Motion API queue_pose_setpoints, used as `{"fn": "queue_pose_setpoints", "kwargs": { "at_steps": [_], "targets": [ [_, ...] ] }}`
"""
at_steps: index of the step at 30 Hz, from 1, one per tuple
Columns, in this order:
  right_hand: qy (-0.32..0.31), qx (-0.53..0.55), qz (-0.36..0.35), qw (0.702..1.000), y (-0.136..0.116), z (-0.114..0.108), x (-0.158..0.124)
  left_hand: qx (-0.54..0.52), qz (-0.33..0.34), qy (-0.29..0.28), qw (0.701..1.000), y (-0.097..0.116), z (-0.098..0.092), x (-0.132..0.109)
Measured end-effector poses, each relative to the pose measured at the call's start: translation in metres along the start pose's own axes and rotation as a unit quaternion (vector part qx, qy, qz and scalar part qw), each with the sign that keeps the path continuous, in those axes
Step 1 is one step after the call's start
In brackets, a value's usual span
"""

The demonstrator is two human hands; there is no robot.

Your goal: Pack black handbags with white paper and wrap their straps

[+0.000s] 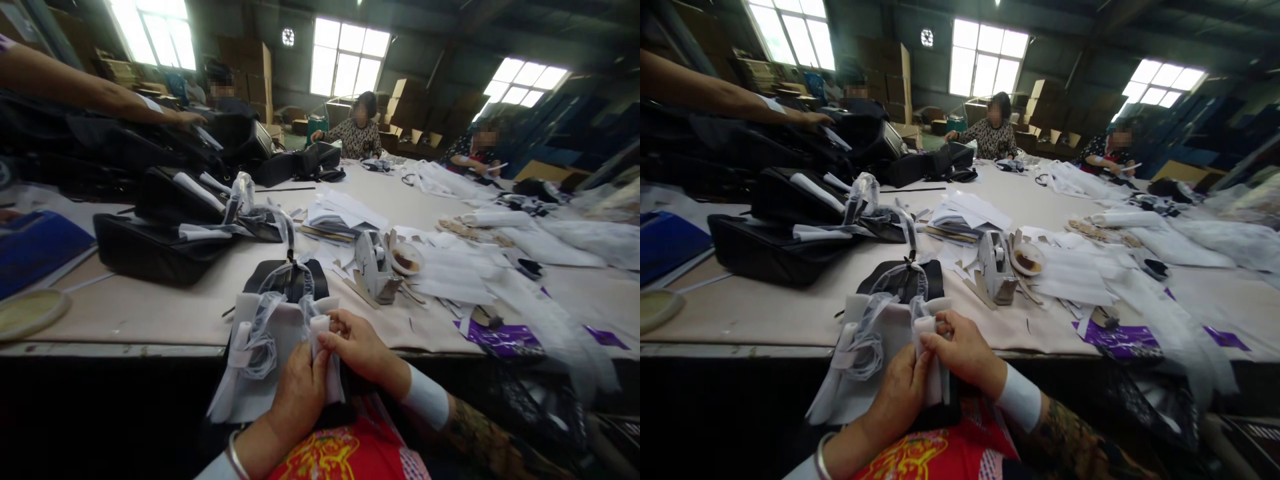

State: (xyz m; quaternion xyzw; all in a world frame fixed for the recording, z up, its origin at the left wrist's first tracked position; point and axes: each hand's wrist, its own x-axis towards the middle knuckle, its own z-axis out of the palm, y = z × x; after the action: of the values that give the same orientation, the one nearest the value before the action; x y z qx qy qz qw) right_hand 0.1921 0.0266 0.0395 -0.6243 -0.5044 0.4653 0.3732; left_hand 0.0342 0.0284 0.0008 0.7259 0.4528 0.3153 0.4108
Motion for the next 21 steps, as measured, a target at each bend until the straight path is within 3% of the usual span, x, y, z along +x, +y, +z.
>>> {"fn": "queue_pose_setpoints", "kwargs": {
  "at_steps": [8, 12, 16, 21],
  "targets": [
    [-0.073, 0.145, 0.001, 0.987, -0.012, 0.003, 0.002, 0.026, -0.008, -0.017, 1.000, 0.000, -0.002, 0.001],
    [-0.093, 0.255, 0.038, 0.962, -0.010, 0.005, 0.001, 0.047, -0.004, -0.030, 0.998, 0.001, -0.003, 0.002],
    [-0.084, 0.289, 0.115, 0.947, -0.008, 0.008, 0.003, 0.065, -0.006, -0.043, 0.997, 0.005, -0.006, 0.003],
    [-0.045, 0.314, 0.134, 0.939, -0.017, 0.017, 0.004, 0.050, -0.008, -0.056, 0.997, 0.007, -0.012, 0.001]
  ]
}}
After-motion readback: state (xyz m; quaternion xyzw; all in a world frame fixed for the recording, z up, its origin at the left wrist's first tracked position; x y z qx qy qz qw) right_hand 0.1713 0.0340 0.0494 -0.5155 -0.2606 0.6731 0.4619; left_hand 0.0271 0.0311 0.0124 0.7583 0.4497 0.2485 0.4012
